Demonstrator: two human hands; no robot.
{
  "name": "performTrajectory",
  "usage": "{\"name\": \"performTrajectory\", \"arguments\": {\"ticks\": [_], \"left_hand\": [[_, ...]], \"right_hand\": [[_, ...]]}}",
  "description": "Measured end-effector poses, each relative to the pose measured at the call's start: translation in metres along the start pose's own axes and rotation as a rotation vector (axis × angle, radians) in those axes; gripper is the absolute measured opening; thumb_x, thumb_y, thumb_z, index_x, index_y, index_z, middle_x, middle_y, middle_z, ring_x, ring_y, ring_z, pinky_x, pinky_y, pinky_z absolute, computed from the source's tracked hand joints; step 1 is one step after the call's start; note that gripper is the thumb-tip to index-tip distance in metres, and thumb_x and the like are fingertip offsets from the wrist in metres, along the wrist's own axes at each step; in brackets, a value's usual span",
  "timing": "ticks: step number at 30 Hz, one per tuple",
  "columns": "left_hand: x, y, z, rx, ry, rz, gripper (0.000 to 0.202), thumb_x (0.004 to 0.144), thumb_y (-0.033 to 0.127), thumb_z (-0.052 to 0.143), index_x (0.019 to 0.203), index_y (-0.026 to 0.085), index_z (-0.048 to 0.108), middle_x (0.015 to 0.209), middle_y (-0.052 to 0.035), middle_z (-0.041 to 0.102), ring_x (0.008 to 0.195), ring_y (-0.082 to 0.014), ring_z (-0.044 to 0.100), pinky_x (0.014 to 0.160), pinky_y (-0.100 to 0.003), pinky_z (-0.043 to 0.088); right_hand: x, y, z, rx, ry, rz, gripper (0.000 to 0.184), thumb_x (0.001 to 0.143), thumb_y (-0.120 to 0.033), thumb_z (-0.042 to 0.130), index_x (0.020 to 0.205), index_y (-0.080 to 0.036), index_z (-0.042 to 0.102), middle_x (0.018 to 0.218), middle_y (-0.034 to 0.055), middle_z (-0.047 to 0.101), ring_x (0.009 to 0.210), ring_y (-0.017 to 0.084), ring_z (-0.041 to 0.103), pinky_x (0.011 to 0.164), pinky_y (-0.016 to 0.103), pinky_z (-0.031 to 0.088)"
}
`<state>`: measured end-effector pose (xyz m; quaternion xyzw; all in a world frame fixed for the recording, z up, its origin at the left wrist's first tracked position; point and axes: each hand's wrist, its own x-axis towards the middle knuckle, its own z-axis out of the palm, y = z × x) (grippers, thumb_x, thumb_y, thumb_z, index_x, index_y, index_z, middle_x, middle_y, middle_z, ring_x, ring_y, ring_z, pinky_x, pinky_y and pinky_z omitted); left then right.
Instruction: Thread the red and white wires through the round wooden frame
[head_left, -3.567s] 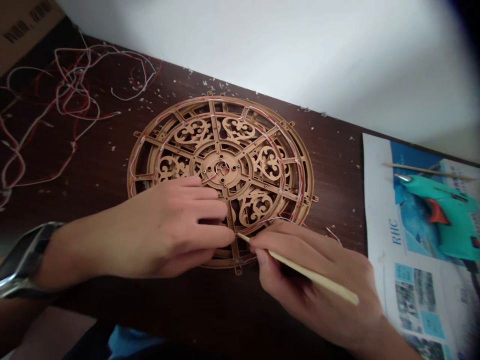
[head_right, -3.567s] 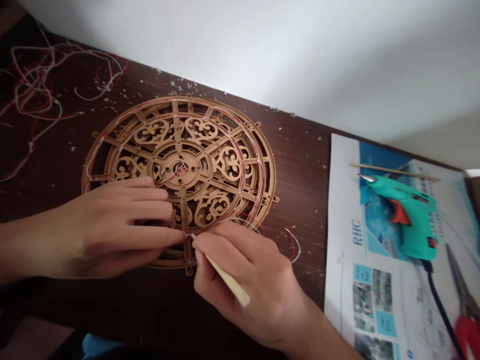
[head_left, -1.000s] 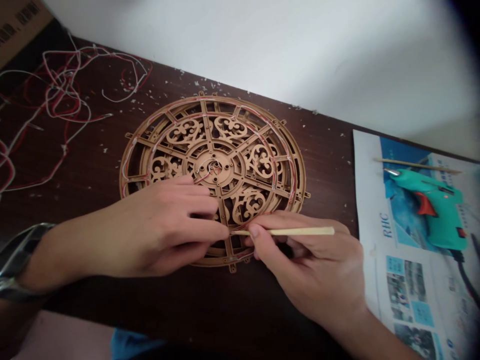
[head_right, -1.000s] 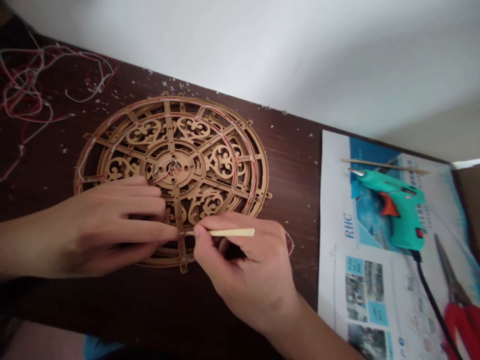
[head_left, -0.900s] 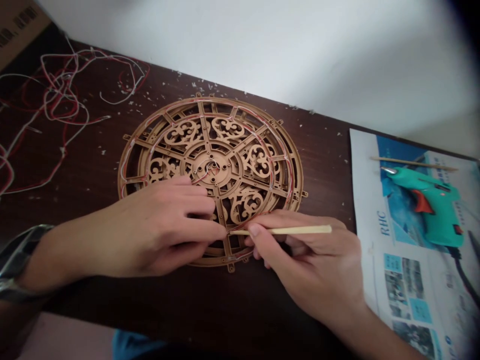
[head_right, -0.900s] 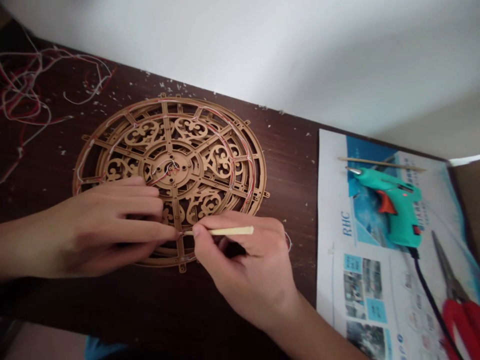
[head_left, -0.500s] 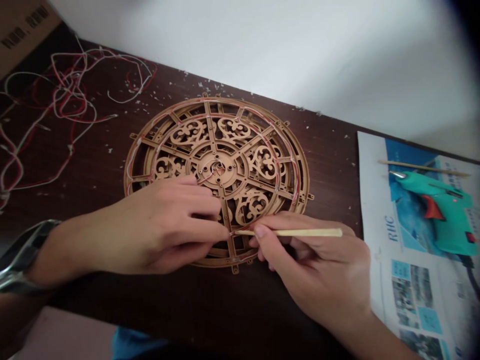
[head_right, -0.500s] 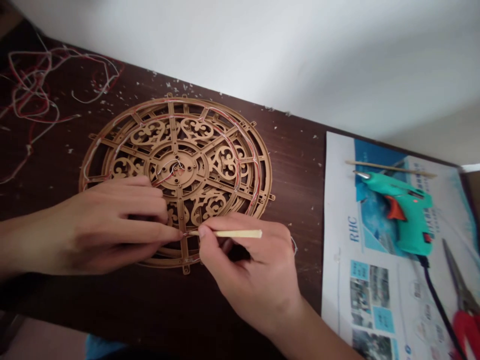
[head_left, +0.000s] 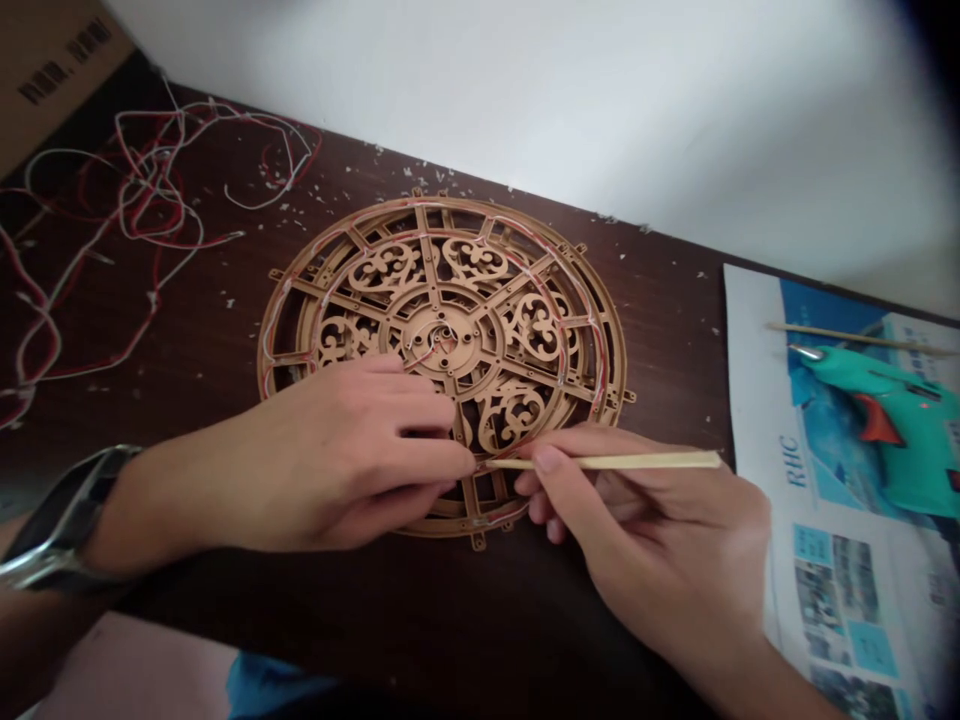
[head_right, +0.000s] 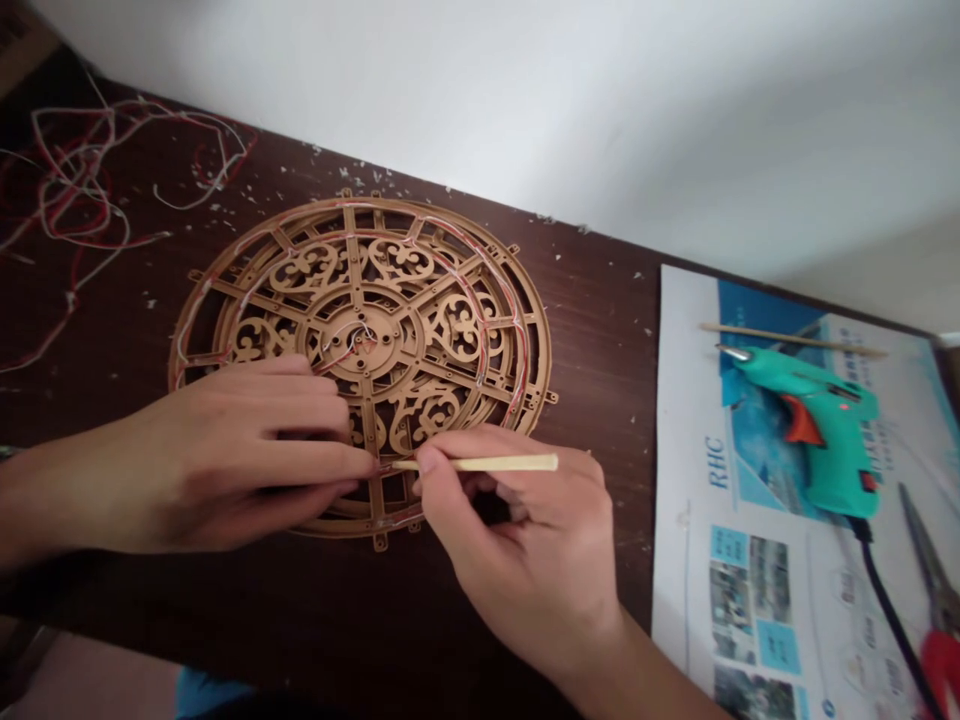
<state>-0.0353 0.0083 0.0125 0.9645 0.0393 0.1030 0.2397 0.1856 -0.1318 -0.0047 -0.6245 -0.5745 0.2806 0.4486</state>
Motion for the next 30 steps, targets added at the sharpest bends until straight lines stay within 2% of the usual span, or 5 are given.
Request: {"name": "performTrajectory", "arguments": {"ticks": [5, 15, 19, 23, 30], "left_hand": [[-0.002, -0.0014, 0.0015, -0.016, -0.004, -0.006, 0.018, 0.11, 0.014, 0.061, 0.103, 0.02, 0.077, 0.087, -0.0004, 0.066, 0.078, -0.017, 0.057, 0.078, -0.036, 0.038], [-0.0014, -0.0014, 0.0026, -0.008, -0.036, -0.007, 0.017, 0.111, 0.015, 0.061, 0.102, 0.02, 0.075, 0.087, 0.0003, 0.065, 0.079, -0.0175, 0.055, 0.078, -0.038, 0.034], [-0.0028, -0.0026, 0.0037, -0.027, -0.034, -0.023, 0.016, 0.111, 0.015, 0.061, 0.107, 0.021, 0.075, 0.089, 0.0005, 0.066, 0.08, -0.0171, 0.057, 0.079, -0.038, 0.034], [-0.0025, -0.0024, 0.0038, -0.079, -0.012, -0.037, 0.014, 0.111, 0.016, 0.063, 0.113, 0.022, 0.076, 0.093, 0.0009, 0.069, 0.085, -0.0164, 0.061, 0.083, -0.036, 0.038], [0.0007, -0.0004, 0.0062, -0.027, 0.052, -0.034, 0.018, 0.112, 0.019, 0.062, 0.103, 0.019, 0.077, 0.089, -0.0011, 0.071, 0.081, -0.0167, 0.061, 0.08, -0.034, 0.039]], "right_hand": [[-0.0005, 0.0004, -0.0001, -0.046, -0.017, -0.042, 0.022, 0.104, -0.013, 0.069, 0.085, -0.019, 0.077, 0.072, -0.0034, 0.075, 0.055, 0.007, 0.068, 0.055, 0.02, 0.057], [-0.0007, 0.0025, 0.0025, -0.038, -0.017, -0.094, 0.021, 0.104, -0.014, 0.071, 0.085, -0.02, 0.077, 0.073, -0.0042, 0.075, 0.061, 0.007, 0.069, 0.057, 0.021, 0.057], [0.0001, 0.0004, 0.0019, -0.079, -0.019, -0.156, 0.02, 0.103, -0.01, 0.07, 0.086, -0.019, 0.076, 0.074, -0.004, 0.076, 0.062, 0.006, 0.07, 0.059, 0.019, 0.056], [0.0002, -0.0017, 0.0013, -0.135, -0.031, -0.226, 0.02, 0.103, -0.009, 0.07, 0.086, -0.018, 0.075, 0.079, -0.0029, 0.079, 0.058, 0.003, 0.064, 0.058, 0.018, 0.052], [0.0004, 0.0018, 0.002, -0.076, -0.029, -0.182, 0.021, 0.104, -0.01, 0.069, 0.085, -0.019, 0.076, 0.076, -0.0041, 0.077, 0.064, 0.006, 0.07, 0.061, 0.019, 0.055]]}}
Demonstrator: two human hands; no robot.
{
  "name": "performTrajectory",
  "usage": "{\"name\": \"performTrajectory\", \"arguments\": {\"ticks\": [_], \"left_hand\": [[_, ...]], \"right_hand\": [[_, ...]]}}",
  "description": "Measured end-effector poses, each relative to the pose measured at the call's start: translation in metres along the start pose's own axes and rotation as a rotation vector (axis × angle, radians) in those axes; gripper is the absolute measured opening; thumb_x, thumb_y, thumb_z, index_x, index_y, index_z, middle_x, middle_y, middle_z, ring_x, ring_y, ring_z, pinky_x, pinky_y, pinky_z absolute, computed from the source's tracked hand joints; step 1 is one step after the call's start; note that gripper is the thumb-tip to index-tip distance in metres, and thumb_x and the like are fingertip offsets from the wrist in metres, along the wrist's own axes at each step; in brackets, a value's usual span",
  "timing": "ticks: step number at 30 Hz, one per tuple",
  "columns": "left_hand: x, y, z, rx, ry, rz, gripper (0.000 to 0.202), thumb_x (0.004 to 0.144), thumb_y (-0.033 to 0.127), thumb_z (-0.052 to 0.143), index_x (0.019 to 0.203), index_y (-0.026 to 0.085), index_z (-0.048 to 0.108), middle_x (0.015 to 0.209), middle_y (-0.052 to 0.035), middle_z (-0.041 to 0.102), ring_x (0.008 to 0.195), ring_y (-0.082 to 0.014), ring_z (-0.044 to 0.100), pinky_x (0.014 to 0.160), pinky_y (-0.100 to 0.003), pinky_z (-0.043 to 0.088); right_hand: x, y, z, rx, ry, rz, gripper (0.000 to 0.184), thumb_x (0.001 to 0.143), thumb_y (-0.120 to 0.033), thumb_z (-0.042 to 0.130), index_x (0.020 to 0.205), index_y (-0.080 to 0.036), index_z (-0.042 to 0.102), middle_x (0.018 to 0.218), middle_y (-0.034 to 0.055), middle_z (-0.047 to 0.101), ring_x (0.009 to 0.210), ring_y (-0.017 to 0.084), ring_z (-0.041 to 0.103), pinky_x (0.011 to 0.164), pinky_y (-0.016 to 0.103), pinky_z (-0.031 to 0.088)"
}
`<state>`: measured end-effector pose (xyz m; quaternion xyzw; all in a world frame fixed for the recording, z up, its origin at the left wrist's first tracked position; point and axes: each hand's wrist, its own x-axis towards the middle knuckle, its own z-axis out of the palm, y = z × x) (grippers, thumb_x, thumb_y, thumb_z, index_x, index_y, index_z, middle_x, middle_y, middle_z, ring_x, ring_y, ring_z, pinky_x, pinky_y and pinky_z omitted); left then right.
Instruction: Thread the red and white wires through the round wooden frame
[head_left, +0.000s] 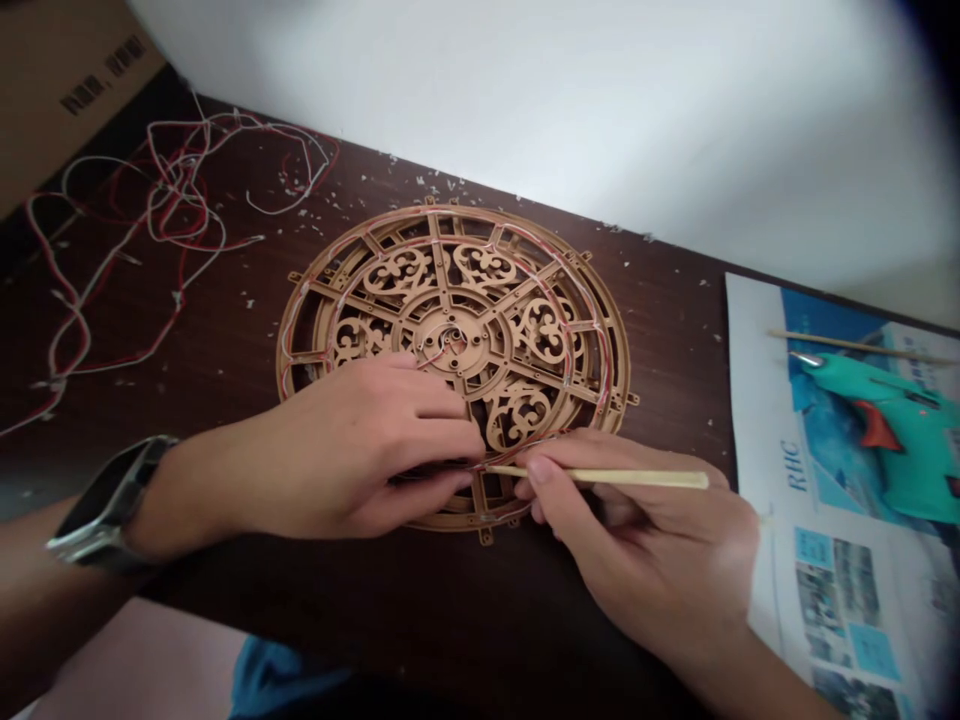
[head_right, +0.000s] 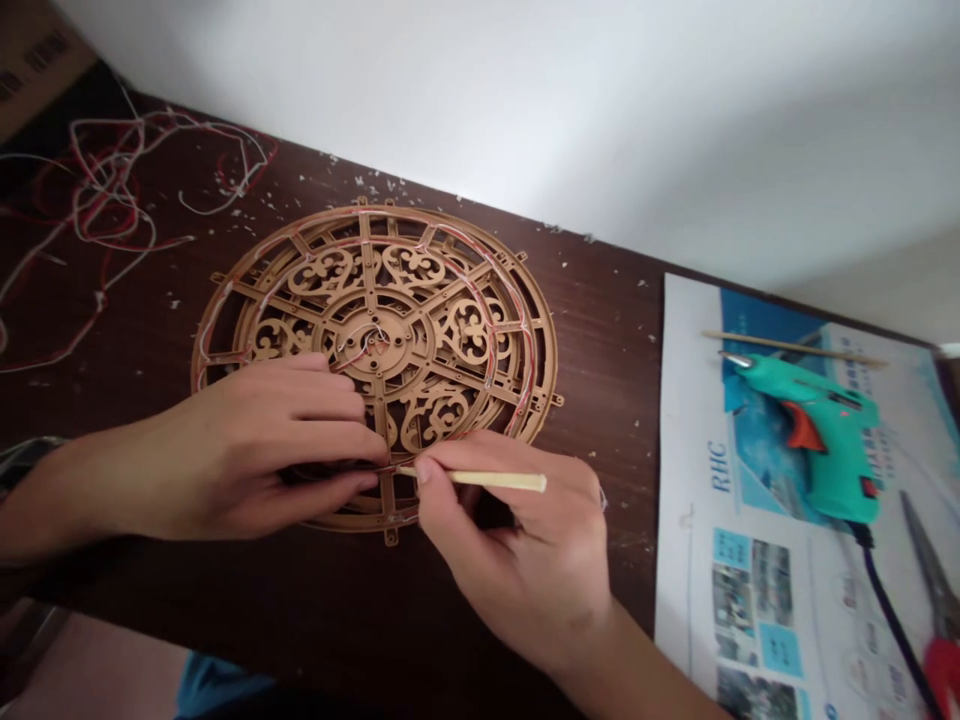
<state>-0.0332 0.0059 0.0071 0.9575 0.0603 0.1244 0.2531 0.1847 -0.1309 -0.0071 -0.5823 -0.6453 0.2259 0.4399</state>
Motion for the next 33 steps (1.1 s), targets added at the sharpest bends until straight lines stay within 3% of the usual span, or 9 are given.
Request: {"name": "performTrajectory", "arguments": {"ticks": [9, 16, 24, 33], "left_hand": [[0.0007, 0.0, 0.0018, 0.015, 0.006, -0.004, 0.017, 0.111, 0.017, 0.063, 0.1, 0.019, 0.076, 0.086, 0.0, 0.069, 0.078, -0.0162, 0.058, 0.079, -0.035, 0.038], [-0.0016, 0.0006, -0.0019, -0.007, -0.027, 0.025, 0.019, 0.109, 0.015, 0.063, 0.102, 0.022, 0.079, 0.085, 0.0007, 0.067, 0.078, -0.0164, 0.059, 0.08, -0.035, 0.038], [-0.0015, -0.001, 0.0001, -0.004, -0.01, 0.021, 0.017, 0.111, 0.015, 0.063, 0.104, 0.02, 0.078, 0.089, -0.0006, 0.071, 0.081, -0.0158, 0.062, 0.08, -0.034, 0.039], [-0.0015, 0.0003, 0.0005, -0.007, -0.001, 0.002, 0.018, 0.109, 0.014, 0.063, 0.105, 0.019, 0.079, 0.092, -0.0017, 0.074, 0.085, -0.0172, 0.065, 0.083, -0.036, 0.043]], "right_hand": [[-0.0036, -0.0018, 0.0004, -0.128, 0.019, -0.142, 0.017, 0.101, -0.005, 0.072, 0.096, -0.021, 0.075, 0.078, -0.0046, 0.077, 0.06, 0.004, 0.064, 0.059, 0.018, 0.051], [-0.0003, -0.0031, 0.0001, -0.123, 0.022, -0.111, 0.017, 0.102, -0.007, 0.07, 0.091, -0.019, 0.075, 0.076, -0.0032, 0.076, 0.058, 0.004, 0.062, 0.056, 0.017, 0.049], [0.0002, -0.0023, -0.0014, 0.015, 0.025, 0.006, 0.02, 0.103, -0.009, 0.07, 0.086, -0.018, 0.076, 0.075, -0.0049, 0.078, 0.062, 0.003, 0.071, 0.059, 0.015, 0.056], [0.0013, -0.0036, 0.0028, -0.022, 0.019, -0.025, 0.022, 0.102, -0.007, 0.071, 0.086, -0.02, 0.077, 0.074, -0.0022, 0.078, 0.06, 0.01, 0.072, 0.055, 0.023, 0.058]]}}
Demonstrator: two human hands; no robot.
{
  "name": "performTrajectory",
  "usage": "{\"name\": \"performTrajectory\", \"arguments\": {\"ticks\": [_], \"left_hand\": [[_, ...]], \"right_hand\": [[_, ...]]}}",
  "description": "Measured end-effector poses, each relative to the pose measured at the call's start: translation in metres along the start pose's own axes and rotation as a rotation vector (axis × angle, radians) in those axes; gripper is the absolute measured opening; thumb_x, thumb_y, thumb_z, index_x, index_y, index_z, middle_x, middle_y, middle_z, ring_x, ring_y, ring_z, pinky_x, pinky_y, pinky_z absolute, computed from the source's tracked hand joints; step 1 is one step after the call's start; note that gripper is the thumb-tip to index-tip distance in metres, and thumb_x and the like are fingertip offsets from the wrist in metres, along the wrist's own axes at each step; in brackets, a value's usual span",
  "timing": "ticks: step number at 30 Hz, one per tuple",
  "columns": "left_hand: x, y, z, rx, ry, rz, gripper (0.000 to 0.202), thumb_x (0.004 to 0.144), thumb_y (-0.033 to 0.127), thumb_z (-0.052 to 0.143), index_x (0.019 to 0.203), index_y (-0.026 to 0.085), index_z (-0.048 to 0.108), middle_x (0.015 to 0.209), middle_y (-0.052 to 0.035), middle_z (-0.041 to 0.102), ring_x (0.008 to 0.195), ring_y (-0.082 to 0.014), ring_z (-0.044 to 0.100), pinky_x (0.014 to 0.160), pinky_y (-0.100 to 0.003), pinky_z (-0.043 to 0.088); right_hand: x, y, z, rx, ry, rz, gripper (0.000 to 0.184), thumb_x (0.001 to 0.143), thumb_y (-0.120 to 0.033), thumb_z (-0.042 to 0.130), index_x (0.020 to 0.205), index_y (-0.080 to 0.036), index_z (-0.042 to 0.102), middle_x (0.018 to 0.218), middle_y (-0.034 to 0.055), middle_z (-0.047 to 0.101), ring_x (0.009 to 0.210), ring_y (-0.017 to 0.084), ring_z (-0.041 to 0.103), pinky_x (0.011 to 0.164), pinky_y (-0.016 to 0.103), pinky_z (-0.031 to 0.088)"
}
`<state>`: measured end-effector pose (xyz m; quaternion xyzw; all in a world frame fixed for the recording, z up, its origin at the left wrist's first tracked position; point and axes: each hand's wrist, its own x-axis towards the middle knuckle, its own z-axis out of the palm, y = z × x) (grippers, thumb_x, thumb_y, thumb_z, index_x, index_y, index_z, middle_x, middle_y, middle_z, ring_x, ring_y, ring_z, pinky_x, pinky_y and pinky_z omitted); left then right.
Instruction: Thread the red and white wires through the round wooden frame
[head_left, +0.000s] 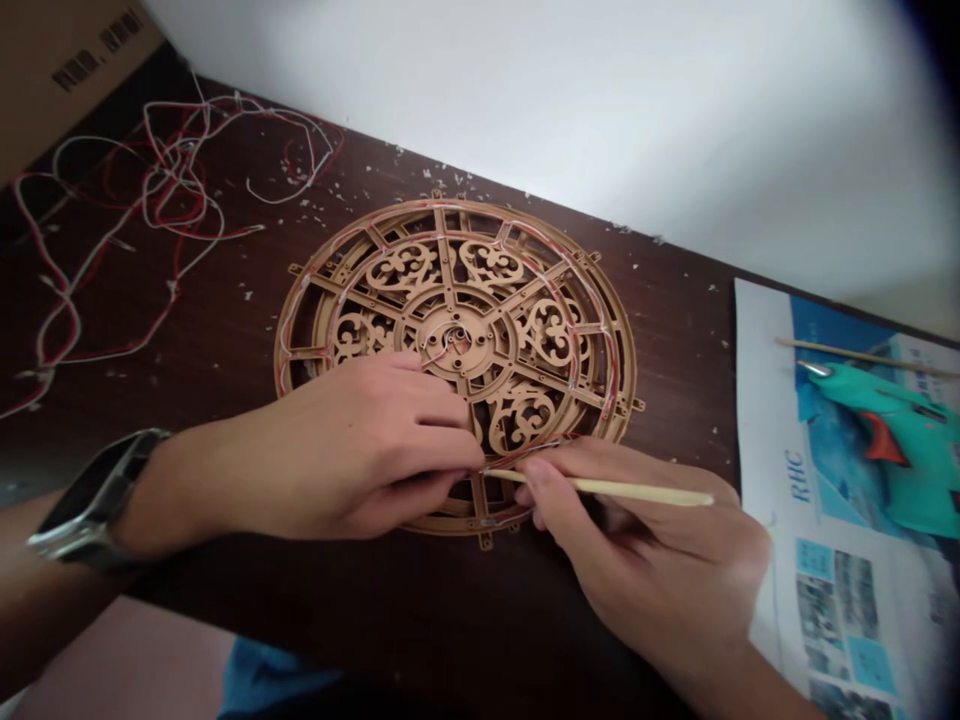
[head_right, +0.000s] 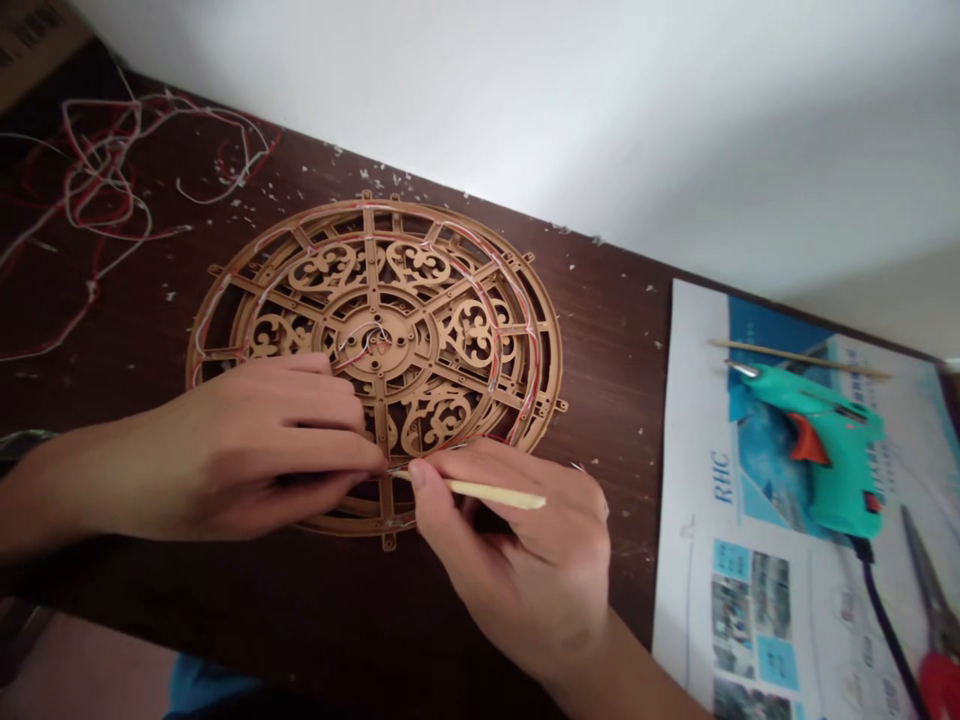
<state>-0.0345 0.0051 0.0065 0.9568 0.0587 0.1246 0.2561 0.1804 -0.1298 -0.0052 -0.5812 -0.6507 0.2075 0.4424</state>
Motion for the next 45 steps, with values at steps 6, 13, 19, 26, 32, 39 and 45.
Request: {"name": "performTrajectory", "arguments": {"ticks": [6, 13, 19, 26, 32, 39, 45], "left_hand": [[0.0003, 0.0012, -0.0017, 0.003, 0.002, 0.0, 0.018, 0.109, 0.014, 0.062, 0.1, 0.019, 0.077, 0.09, -0.002, 0.074, 0.082, -0.0168, 0.064, 0.081, -0.034, 0.043], [0.0, -0.0001, -0.0013, 0.011, -0.003, 0.018, 0.015, 0.109, 0.015, 0.063, 0.103, 0.02, 0.077, 0.09, -0.0017, 0.073, 0.079, -0.0169, 0.063, 0.079, -0.036, 0.041], [-0.001, -0.0002, -0.0033, -0.01, -0.057, 0.018, 0.018, 0.108, 0.016, 0.063, 0.101, 0.023, 0.077, 0.089, -0.0009, 0.071, 0.078, -0.0168, 0.062, 0.078, -0.038, 0.04], [-0.0019, -0.0017, -0.0038, -0.011, -0.044, 0.02, 0.017, 0.107, 0.015, 0.064, 0.104, 0.022, 0.079, 0.091, -0.0013, 0.073, 0.079, -0.017, 0.063, 0.078, -0.038, 0.042], [-0.0005, -0.0018, -0.0066, -0.022, -0.03, 0.008, 0.016, 0.106, 0.013, 0.066, 0.098, 0.021, 0.078, 0.096, -0.003, 0.076, 0.083, -0.0171, 0.067, 0.082, -0.036, 0.047], [-0.0019, -0.0021, -0.0076, -0.007, -0.045, 0.016, 0.017, 0.104, 0.012, 0.067, 0.104, 0.022, 0.081, 0.095, -0.0029, 0.075, 0.082, -0.0178, 0.067, 0.08, -0.037, 0.047], [-0.0014, -0.0031, -0.0052, 0.005, -0.037, 0.026, 0.02, 0.107, 0.013, 0.062, 0.105, 0.022, 0.08, 0.095, -0.0022, 0.075, 0.083, -0.0171, 0.066, 0.079, -0.037, 0.045]], "right_hand": [[0.001, 0.0002, -0.0001, -0.01, 0.045, -0.043, 0.019, 0.101, -0.006, 0.074, 0.089, -0.021, 0.075, 0.074, -0.0026, 0.077, 0.059, 0.009, 0.07, 0.055, 0.023, 0.056], [-0.0022, 0.0016, -0.0047, -0.011, 0.02, 0.061, 0.021, 0.105, -0.012, 0.073, 0.085, -0.02, 0.077, 0.072, -0.0044, 0.076, 0.053, 0.006, 0.067, 0.062, 0.02, 0.062], [0.0005, 0.0026, -0.0034, -0.013, -0.001, 0.002, 0.021, 0.103, -0.008, 0.071, 0.087, -0.021, 0.076, 0.074, -0.002, 0.078, 0.059, 0.009, 0.07, 0.058, 0.021, 0.06], [0.0005, -0.0002, -0.0043, -0.121, -0.028, -0.093, 0.022, 0.102, -0.009, 0.072, 0.084, -0.021, 0.072, 0.078, -0.0011, 0.08, 0.062, 0.01, 0.073, 0.057, 0.021, 0.057], [-0.0025, 0.0004, -0.0055, -0.011, 0.005, 0.01, 0.019, 0.103, -0.009, 0.072, 0.09, -0.021, 0.077, 0.077, -0.0046, 0.078, 0.063, 0.005, 0.071, 0.063, 0.018, 0.059], [-0.0032, 0.002, -0.0034, 0.006, 0.002, -0.008, 0.018, 0.103, -0.008, 0.073, 0.089, -0.019, 0.077, 0.078, -0.0031, 0.079, 0.065, 0.006, 0.073, 0.063, 0.018, 0.06], [-0.0001, -0.0004, -0.0018, 0.027, 0.035, 0.036, 0.022, 0.104, -0.011, 0.074, 0.085, -0.02, 0.078, 0.075, -0.0027, 0.079, 0.056, 0.007, 0.069, 0.061, 0.021, 0.062]]}}
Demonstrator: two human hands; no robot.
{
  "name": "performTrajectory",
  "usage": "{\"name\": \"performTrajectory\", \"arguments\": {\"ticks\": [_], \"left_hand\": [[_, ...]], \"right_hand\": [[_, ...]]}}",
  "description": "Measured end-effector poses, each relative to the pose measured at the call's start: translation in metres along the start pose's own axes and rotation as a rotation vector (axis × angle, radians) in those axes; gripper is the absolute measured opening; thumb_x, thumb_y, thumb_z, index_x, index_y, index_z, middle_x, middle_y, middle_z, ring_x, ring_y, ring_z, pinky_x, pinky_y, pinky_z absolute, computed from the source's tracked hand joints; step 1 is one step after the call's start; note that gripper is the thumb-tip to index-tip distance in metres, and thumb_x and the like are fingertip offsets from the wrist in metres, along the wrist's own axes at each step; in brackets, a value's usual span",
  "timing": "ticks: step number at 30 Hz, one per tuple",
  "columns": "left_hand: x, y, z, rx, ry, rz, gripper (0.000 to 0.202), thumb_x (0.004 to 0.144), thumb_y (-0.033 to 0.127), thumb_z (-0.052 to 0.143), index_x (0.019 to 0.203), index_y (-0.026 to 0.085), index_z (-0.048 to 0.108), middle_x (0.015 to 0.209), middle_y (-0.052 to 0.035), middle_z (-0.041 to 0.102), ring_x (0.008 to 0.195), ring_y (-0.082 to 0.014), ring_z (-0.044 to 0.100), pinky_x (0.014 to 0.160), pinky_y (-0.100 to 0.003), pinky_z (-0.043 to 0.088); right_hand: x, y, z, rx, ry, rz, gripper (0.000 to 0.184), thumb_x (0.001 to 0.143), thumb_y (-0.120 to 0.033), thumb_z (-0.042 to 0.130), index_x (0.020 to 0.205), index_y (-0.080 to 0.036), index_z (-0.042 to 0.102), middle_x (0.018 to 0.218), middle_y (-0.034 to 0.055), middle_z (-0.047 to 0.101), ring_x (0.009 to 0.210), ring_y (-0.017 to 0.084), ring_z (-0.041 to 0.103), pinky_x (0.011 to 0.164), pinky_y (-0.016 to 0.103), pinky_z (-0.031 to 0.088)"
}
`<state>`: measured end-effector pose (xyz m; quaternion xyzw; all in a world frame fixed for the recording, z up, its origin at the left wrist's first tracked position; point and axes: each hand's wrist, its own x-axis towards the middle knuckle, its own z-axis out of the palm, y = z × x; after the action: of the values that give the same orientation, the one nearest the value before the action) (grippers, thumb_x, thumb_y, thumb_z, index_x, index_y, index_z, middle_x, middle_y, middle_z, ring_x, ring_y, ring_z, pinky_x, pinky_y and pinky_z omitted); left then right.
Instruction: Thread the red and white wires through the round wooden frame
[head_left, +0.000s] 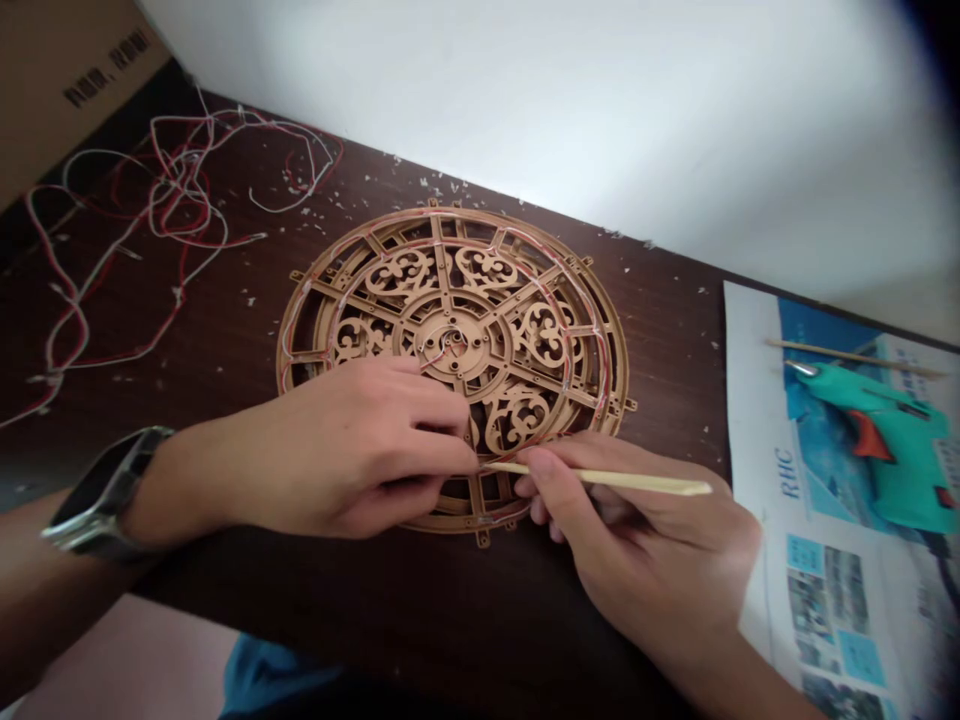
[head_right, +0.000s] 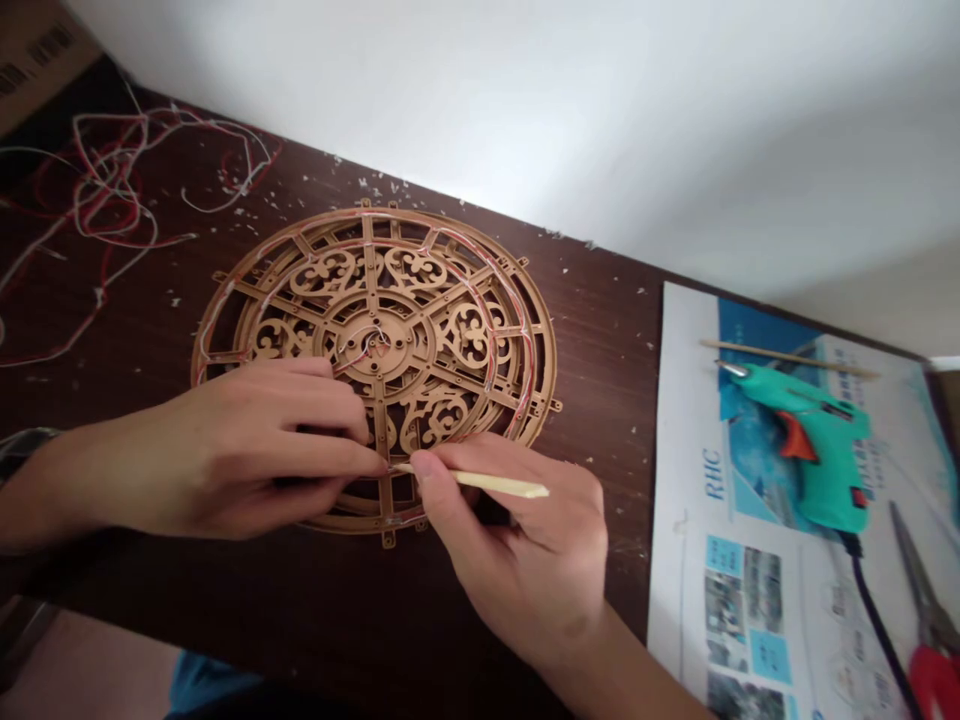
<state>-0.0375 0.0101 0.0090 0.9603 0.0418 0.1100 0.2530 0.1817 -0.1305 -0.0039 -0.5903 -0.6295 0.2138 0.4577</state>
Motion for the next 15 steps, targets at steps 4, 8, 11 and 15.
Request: {"name": "performTrajectory", "arguments": {"ticks": [4, 8, 11, 15], "left_hand": [[0.0008, 0.0005, 0.002, 0.002, -0.026, -0.001, 0.02, 0.106, 0.011, 0.062, 0.105, 0.021, 0.079, 0.094, -0.0014, 0.073, 0.081, -0.0174, 0.063, 0.078, -0.038, 0.042], [0.0004, 0.0017, 0.0029, -0.007, -0.043, -0.016, 0.019, 0.104, 0.009, 0.063, 0.105, 0.021, 0.078, 0.096, -0.0011, 0.072, 0.083, -0.0175, 0.063, 0.079, -0.038, 0.04], [0.0001, 0.0014, 0.0032, -0.025, -0.041, -0.026, 0.02, 0.104, 0.008, 0.062, 0.106, 0.02, 0.078, 0.095, -0.0009, 0.07, 0.083, -0.0171, 0.062, 0.079, -0.038, 0.04], [0.0004, -0.001, 0.0031, -0.062, -0.038, -0.026, 0.019, 0.106, 0.009, 0.063, 0.11, 0.02, 0.078, 0.096, -0.0007, 0.069, 0.084, -0.0164, 0.061, 0.081, -0.036, 0.04]], "right_hand": [[0.0004, 0.0005, 0.0001, -0.023, -0.012, -0.016, 0.025, 0.103, -0.01, 0.073, 0.08, -0.02, 0.076, 0.075, -0.0006, 0.079, 0.058, 0.009, 0.071, 0.058, 0.022, 0.062], [0.0008, 0.001, 0.0006, -0.037, -0.021, -0.051, 0.022, 0.102, -0.007, 0.073, 0.084, -0.019, 0.077, 0.075, -0.0015, 0.079, 0.061, 0.008, 0.072, 0.059, 0.019, 0.06], [0.0017, 0.0001, 0.0008, -0.033, -0.011, -0.051, 0.02, 0.102, -0.007, 0.073, 0.086, -0.019, 0.077, 0.075, -0.0016, 0.079, 0.061, 0.008, 0.072, 0.059, 0.02, 0.06], [0.0023, -0.0006, 0.0012, -0.042, 0.002, -0.055, 0.021, 0.102, -0.007, 0.073, 0.085, -0.02, 0.077, 0.074, -0.0018, 0.078, 0.059, 0.009, 0.07, 0.057, 0.022, 0.06]]}}
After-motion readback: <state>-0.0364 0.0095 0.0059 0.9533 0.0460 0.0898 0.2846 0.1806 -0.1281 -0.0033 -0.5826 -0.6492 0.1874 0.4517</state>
